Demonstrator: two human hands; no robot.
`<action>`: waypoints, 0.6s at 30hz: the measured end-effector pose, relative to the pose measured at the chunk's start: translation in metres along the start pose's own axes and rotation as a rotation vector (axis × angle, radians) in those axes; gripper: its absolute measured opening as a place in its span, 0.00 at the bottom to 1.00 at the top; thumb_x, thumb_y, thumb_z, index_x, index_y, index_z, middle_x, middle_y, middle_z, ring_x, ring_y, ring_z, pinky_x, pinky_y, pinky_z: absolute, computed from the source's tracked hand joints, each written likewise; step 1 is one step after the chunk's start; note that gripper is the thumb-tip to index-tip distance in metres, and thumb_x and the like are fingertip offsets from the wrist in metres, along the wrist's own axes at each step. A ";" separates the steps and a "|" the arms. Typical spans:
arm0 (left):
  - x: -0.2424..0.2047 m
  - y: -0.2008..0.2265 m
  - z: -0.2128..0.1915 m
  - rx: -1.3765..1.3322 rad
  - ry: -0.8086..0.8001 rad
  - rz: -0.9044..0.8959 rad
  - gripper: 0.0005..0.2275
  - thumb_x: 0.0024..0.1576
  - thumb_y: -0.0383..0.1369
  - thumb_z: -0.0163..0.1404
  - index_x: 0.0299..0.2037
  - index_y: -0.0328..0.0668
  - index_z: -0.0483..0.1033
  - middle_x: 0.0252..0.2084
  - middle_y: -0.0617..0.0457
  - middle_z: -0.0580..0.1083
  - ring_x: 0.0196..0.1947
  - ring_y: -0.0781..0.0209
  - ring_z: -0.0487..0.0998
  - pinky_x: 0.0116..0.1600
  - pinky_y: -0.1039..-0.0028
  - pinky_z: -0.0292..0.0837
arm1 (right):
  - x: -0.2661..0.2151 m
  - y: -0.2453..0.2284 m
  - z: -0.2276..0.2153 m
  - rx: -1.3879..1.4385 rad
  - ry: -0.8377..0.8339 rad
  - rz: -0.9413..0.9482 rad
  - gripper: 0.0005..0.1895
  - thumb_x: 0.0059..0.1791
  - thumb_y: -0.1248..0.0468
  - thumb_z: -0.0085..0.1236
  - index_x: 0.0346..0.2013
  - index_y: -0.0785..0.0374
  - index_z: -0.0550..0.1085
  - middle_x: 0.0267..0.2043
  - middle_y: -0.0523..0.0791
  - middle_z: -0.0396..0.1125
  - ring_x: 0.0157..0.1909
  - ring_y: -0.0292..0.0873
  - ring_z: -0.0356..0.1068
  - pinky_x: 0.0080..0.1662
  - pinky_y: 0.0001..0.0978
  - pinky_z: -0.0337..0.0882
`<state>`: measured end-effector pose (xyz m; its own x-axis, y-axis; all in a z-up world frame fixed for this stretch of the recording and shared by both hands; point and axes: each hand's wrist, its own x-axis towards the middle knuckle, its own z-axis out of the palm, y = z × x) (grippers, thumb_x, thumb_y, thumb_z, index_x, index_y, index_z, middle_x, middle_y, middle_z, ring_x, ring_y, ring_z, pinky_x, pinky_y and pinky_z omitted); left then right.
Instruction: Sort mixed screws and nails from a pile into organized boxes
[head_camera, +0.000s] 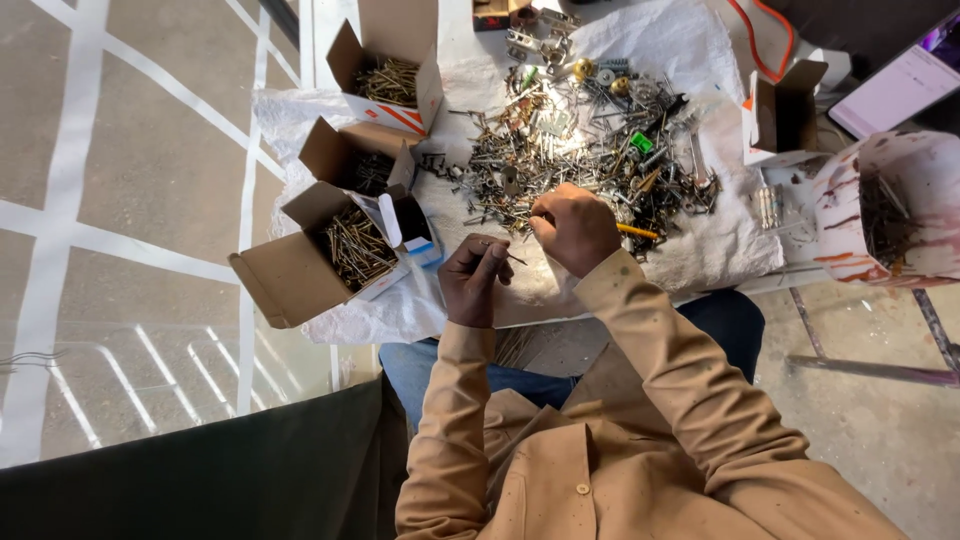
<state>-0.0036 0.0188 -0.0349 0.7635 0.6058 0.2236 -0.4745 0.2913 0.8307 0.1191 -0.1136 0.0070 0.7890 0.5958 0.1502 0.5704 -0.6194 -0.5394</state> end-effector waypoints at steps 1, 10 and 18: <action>0.001 -0.003 0.001 0.001 0.000 0.008 0.08 0.58 0.23 0.59 0.27 0.29 0.77 0.32 0.38 0.77 0.18 0.59 0.77 0.23 0.73 0.75 | 0.005 -0.003 -0.001 0.001 0.003 -0.008 0.09 0.51 0.57 0.61 0.42 0.56 0.80 0.38 0.50 0.72 0.42 0.57 0.75 0.47 0.52 0.75; 0.000 -0.012 0.000 -0.060 0.033 0.024 0.07 0.55 0.20 0.61 0.27 0.27 0.77 0.28 0.39 0.76 0.18 0.57 0.78 0.22 0.74 0.74 | 0.014 -0.031 0.005 -0.429 -0.088 -0.020 0.12 0.51 0.54 0.52 0.33 0.52 0.81 0.34 0.45 0.69 0.44 0.49 0.73 0.46 0.44 0.77; 0.000 0.001 0.008 -0.064 0.036 -0.037 0.08 0.57 0.24 0.62 0.28 0.29 0.77 0.21 0.43 0.74 0.19 0.60 0.79 0.23 0.75 0.75 | 0.013 -0.005 0.001 -0.227 -0.051 -0.014 0.13 0.53 0.53 0.49 0.40 0.53 0.79 0.34 0.49 0.73 0.43 0.56 0.75 0.46 0.53 0.76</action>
<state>-0.0011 0.0131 -0.0297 0.7655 0.6194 0.1742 -0.4742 0.3602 0.8034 0.1264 -0.1019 0.0115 0.7716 0.6263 0.1114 0.6222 -0.7068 -0.3366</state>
